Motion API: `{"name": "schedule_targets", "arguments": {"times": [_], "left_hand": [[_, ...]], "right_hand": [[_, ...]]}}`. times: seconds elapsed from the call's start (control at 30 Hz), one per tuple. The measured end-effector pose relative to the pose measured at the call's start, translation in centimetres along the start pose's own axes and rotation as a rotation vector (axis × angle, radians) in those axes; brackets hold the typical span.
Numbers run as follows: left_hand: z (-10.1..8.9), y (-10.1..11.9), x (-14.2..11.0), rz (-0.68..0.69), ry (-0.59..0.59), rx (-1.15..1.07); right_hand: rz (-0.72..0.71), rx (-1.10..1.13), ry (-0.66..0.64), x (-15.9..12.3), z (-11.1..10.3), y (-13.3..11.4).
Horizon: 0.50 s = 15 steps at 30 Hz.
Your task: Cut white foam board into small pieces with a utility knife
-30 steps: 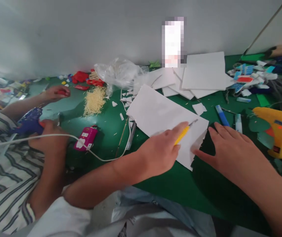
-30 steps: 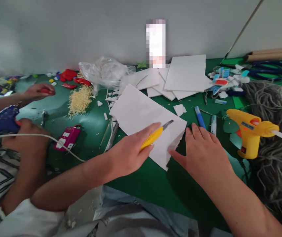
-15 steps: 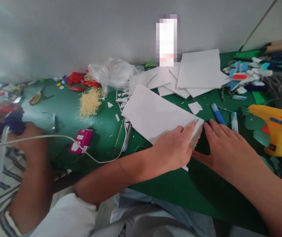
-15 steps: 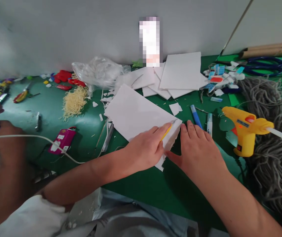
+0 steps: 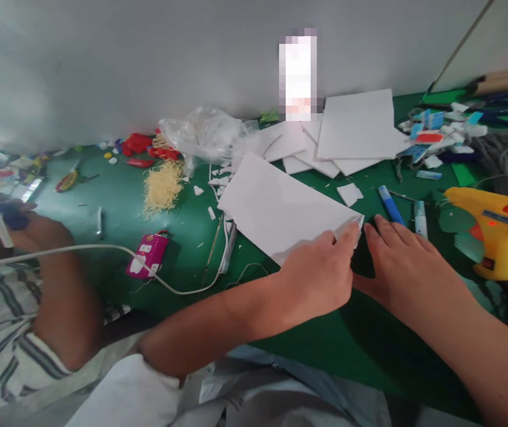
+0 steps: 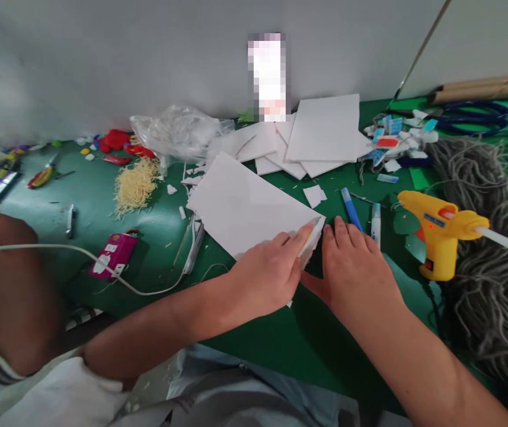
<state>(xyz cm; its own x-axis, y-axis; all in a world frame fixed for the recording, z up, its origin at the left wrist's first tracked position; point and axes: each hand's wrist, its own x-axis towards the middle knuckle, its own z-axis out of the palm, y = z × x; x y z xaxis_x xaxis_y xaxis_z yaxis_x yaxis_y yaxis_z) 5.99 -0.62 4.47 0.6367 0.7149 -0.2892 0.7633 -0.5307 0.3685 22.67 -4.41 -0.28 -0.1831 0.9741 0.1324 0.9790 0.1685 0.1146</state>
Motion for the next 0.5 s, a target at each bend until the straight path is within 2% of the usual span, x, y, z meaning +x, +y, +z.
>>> {"name": "schedule_targets", "arguments": {"times": [0.2, 0.5], "left_hand": [[-0.2, 0.7, -0.1, -0.030, -0.018, 0.061], [0.4, 1.0, -0.1, -0.015, 0.003, 0.041]], "right_hand": [[-0.018, -0.037, 0.040, -0.1, 0.2, -0.3], [-0.094, -0.002, -0.020, -0.4, 1.0, 1.1]]}}
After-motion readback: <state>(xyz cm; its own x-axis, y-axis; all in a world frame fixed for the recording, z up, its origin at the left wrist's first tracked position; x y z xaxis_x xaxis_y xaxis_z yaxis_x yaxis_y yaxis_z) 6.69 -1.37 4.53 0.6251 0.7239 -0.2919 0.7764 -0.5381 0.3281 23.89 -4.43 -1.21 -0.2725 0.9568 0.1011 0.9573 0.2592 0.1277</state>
